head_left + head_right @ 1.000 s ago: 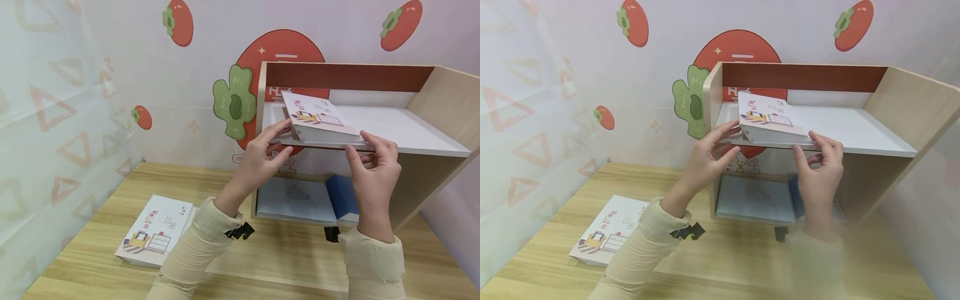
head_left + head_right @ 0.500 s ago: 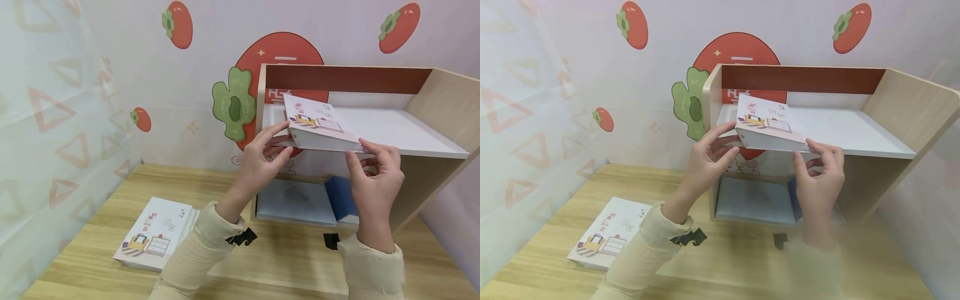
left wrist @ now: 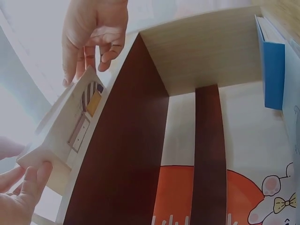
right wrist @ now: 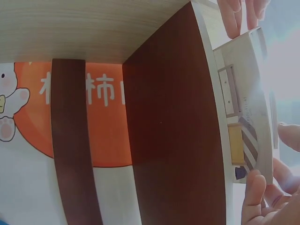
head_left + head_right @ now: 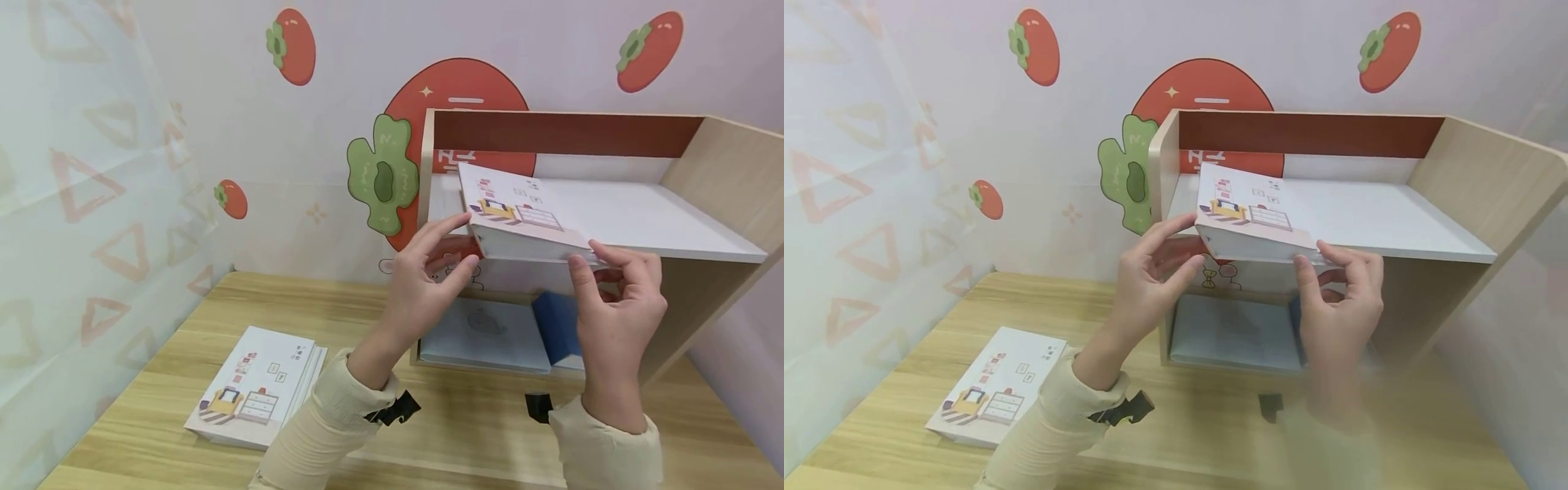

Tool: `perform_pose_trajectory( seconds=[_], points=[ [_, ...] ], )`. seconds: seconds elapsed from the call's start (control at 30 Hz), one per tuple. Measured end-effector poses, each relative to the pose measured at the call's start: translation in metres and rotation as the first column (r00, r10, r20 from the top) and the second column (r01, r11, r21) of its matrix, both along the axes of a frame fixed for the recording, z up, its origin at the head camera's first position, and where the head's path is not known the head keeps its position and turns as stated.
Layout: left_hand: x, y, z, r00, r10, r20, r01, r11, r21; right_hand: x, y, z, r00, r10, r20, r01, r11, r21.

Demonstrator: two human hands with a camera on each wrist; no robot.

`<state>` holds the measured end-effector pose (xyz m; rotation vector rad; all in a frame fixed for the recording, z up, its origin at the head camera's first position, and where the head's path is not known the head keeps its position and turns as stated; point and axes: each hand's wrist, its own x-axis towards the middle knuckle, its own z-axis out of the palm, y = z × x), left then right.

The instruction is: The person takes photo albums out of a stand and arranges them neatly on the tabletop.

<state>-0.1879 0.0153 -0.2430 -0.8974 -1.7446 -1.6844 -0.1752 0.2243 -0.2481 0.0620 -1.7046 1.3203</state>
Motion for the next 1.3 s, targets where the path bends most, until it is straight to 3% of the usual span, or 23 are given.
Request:
perform_pose_trajectory(
  seconds=[0.27, 0.43, 0.77, 1.3],
  points=[
    [-0.005, 0.003, 0.008, 0.993, 0.033, 0.11, -0.029, 0.999, -0.04, -0.005, -0.003, 0.006, 1.0, 0.014, 0.004, -0.014, 0.995, -0.103],
    [-0.01, 0.005, 0.007, 0.989, 0.05, 0.141, -0.04, 0.997, -0.072, -0.008, -0.005, 0.007, 0.999, 0.049, -0.009, -0.05, 0.981, -0.187],
    [-0.013, 0.005, 0.005, 0.986, 0.068, 0.151, -0.053, 0.994, -0.097, -0.005, -0.009, 0.014, 0.971, 0.234, -0.035, -0.234, 0.929, -0.287],
    [-0.01, 0.008, -0.005, 0.988, 0.006, 0.154, 0.003, 0.999, -0.054, -0.007, -0.01, -0.002, 0.948, 0.28, -0.151, -0.315, 0.89, -0.33]
  ],
)
